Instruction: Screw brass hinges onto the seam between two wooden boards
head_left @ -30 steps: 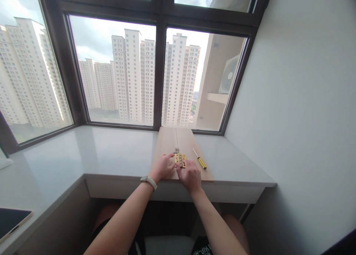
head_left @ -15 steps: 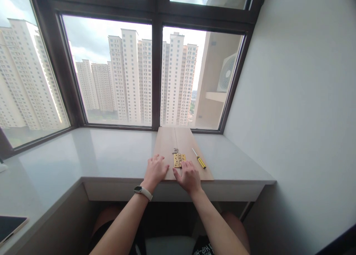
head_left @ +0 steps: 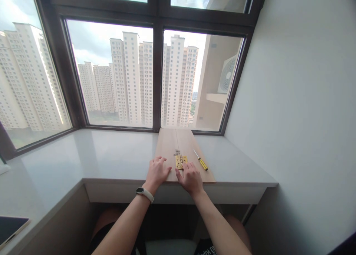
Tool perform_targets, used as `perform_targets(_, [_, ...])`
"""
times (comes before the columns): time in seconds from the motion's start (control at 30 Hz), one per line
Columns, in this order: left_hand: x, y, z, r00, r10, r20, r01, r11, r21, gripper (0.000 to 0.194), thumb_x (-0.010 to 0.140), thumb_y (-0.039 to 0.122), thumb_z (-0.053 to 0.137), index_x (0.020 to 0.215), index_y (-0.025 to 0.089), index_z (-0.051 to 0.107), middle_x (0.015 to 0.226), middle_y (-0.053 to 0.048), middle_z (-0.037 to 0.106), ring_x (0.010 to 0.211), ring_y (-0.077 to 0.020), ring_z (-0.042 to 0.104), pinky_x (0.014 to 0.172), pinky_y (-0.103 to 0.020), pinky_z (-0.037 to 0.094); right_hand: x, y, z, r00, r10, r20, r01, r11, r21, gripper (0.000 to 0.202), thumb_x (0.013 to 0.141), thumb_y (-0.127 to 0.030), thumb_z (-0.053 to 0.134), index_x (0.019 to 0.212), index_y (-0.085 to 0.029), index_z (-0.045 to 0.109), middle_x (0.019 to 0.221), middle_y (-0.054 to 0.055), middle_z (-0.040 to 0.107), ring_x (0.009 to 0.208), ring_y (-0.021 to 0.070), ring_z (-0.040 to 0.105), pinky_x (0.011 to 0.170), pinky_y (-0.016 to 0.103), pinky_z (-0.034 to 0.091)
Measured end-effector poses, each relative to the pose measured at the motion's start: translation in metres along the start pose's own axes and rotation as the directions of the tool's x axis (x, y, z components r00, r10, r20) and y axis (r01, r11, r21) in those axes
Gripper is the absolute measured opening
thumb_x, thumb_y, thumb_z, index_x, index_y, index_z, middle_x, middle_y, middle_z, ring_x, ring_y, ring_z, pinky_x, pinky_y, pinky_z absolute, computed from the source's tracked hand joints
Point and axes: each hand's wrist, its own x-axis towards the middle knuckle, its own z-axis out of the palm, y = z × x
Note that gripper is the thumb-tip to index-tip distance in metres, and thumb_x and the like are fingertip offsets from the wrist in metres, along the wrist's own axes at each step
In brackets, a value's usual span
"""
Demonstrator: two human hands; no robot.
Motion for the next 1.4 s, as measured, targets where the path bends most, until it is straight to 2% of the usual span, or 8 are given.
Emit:
perform_targets(0.37, [0.003, -0.001, 0.004, 1.000, -0.007, 0.001, 0.007, 1.000, 0.025, 0.043, 0.094, 0.043, 0.061, 0.127, 0.017, 0.065, 0.132, -0.017, 0.063, 0.125, -0.0341, 0.056, 0.113, -0.046, 0.033, 0.000, -0.002, 0.003, 1.000, -0.003, 0.013, 0.003, 1.000, -0.016, 0.029, 0.102, -0.043, 0.048, 0.097, -0.021, 0.066, 0.090, 0.012, 0.068, 0.093, 0.0283, 0.060, 0.081, 0.037, 0.046])
perform_targets(0.5, [0.003, 0.000, 0.004, 1.000, -0.009, 0.016, 0.009, 1.000, 0.016, 0.044, 0.094, 0.043, 0.061, 0.128, 0.015, 0.064, 0.130, -0.018, 0.064, 0.126, -0.0351, 0.055, 0.115, -0.049, 0.031, 0.001, 0.000, -0.001, 0.999, 0.034, -0.005, -0.033, 0.995, 0.099, 0.028, 0.102, -0.045, 0.050, 0.099, -0.021, 0.065, 0.093, 0.011, 0.068, 0.093, 0.0273, 0.061, 0.083, 0.036, 0.047])
perform_targets(0.6, [0.002, 0.001, 0.003, 1.000, -0.019, 0.012, 0.019, 0.999, 0.035, 0.044, 0.094, 0.043, 0.061, 0.128, 0.016, 0.065, 0.132, -0.017, 0.064, 0.128, -0.0363, 0.052, 0.115, -0.050, 0.031, 0.004, 0.010, -0.003, 0.987, 0.146, -0.064, -0.130, 0.970, 0.205, 0.025, 0.104, -0.036, 0.046, 0.096, -0.022, 0.064, 0.093, 0.009, 0.069, 0.093, 0.0252, 0.062, 0.085, 0.036, 0.047])
perform_targets(0.67, [0.001, 0.004, 0.001, 1.000, 0.009, 0.004, -0.009, 0.999, 0.041, 0.039, 0.095, 0.040, 0.060, 0.127, 0.018, 0.067, 0.136, -0.016, 0.062, 0.134, -0.0374, 0.048, 0.116, -0.050, 0.031, 0.006, 0.020, -0.004, 0.977, 0.199, -0.081, -0.179, 0.961, 0.212, 0.023, 0.102, -0.029, 0.046, 0.097, -0.021, 0.066, 0.096, 0.009, 0.070, 0.096, 0.0254, 0.062, 0.089, 0.037, 0.047])
perform_targets(0.73, [0.001, 0.008, -0.001, 0.996, 0.088, 0.020, -0.089, 0.996, 0.019, 0.033, 0.097, 0.035, 0.055, 0.123, 0.021, 0.069, 0.136, -0.013, 0.063, 0.138, -0.0364, 0.044, 0.117, -0.050, 0.032, 0.007, 0.029, -0.003, 0.983, 0.179, -0.046, -0.168, 0.970, 0.177, 0.020, 0.098, -0.026, 0.051, 0.102, -0.021, 0.070, 0.102, 0.009, 0.072, 0.101, 0.0263, 0.062, 0.094, 0.038, 0.047])
perform_targets(0.9, [0.005, 0.024, -0.001, 0.936, 0.302, 0.179, -0.294, 0.953, -0.068, 0.027, 0.103, 0.029, 0.047, 0.116, 0.023, 0.070, 0.122, -0.008, 0.071, 0.126, -0.0282, 0.055, 0.112, -0.043, 0.040, 0.003, 0.034, -0.001, 0.992, 0.114, 0.049, -0.119, 0.986, 0.117, 0.022, 0.097, -0.022, 0.055, 0.104, -0.022, 0.076, 0.106, 0.008, 0.075, 0.105, 0.0244, 0.063, 0.098, 0.034, 0.046])
perform_targets(1.1, [0.003, 0.026, 0.002, 0.921, 0.318, 0.224, -0.315, 0.948, -0.050, 0.031, 0.106, 0.031, 0.043, 0.127, 0.027, 0.067, 0.135, -0.005, 0.068, 0.132, -0.0283, 0.052, 0.106, -0.044, 0.044, 0.001, 0.029, -0.002, 0.992, 0.110, 0.064, -0.116, 0.988, 0.098, 0.025, 0.097, -0.020, 0.056, 0.098, -0.023, 0.081, 0.108, 0.007, 0.077, 0.104, 0.0230, 0.064, 0.097, 0.031, 0.047])
perform_targets(1.4, [0.001, 0.026, 0.002, 0.918, 0.329, 0.224, -0.327, 0.944, -0.044, 0.032, 0.108, 0.031, 0.042, 0.125, 0.028, 0.069, 0.130, -0.006, 0.070, 0.128, -0.0278, 0.054, 0.104, -0.044, 0.046, 0.000, 0.030, -0.002, 0.994, 0.096, 0.048, -0.101, 0.988, 0.116, 0.025, 0.097, -0.020, 0.058, 0.099, -0.022, 0.082, 0.110, 0.007, 0.078, 0.104, 0.0230, 0.064, 0.097, 0.032, 0.048])
